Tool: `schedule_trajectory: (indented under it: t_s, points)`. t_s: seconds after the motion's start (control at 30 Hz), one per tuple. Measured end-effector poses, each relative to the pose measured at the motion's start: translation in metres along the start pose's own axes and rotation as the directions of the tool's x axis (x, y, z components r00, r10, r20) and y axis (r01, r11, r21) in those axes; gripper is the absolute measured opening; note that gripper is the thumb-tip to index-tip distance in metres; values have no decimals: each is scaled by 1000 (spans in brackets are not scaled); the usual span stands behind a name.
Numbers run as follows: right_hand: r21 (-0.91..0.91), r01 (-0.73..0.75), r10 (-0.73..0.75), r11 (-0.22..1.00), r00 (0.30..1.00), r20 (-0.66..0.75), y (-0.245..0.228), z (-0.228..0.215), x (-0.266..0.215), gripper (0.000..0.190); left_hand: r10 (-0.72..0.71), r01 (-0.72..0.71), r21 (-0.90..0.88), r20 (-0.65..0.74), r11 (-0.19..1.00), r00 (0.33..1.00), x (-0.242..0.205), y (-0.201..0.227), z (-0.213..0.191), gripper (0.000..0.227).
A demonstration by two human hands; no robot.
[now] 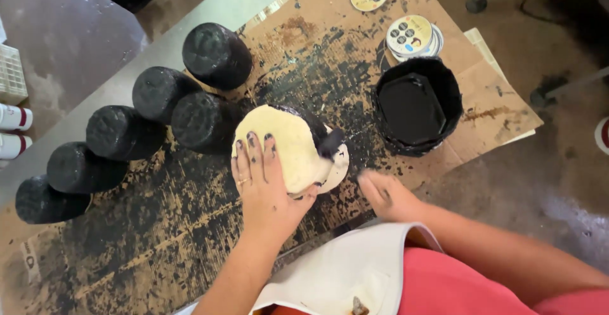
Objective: Applying black wax to a cheese wheel using a brush and moving it to a storage crate
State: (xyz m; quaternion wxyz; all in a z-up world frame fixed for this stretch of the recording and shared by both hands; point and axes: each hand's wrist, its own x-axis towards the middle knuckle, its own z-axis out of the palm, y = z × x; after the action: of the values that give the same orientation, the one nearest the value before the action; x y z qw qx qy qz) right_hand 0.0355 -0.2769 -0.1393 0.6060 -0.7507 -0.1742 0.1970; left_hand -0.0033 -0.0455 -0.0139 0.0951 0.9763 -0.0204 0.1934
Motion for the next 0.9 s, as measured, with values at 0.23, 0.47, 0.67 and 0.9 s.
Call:
schedule_trajectory:
  t_s: [0.23,0.47,0.67,0.9]
  points:
    - [20,-115,116,993,991,-64,75,33,-3,38,42,-40,-20,108,999,993,2,-5,-6,111]
    - [-30,-260,262,965,964,51,99,34,-5,46,49,-39,-62,165,997,985,3,-5,-10,108]
    - [-21,-183,183,983,983,0,146,52,-2,45,65,-56,-60,159,997,985,3,-5,-11,107]
    - [-29,-98,96,995,994,-58,208,79,-39,44,92,-90,-24,142,996,986,4,-8,-13,108]
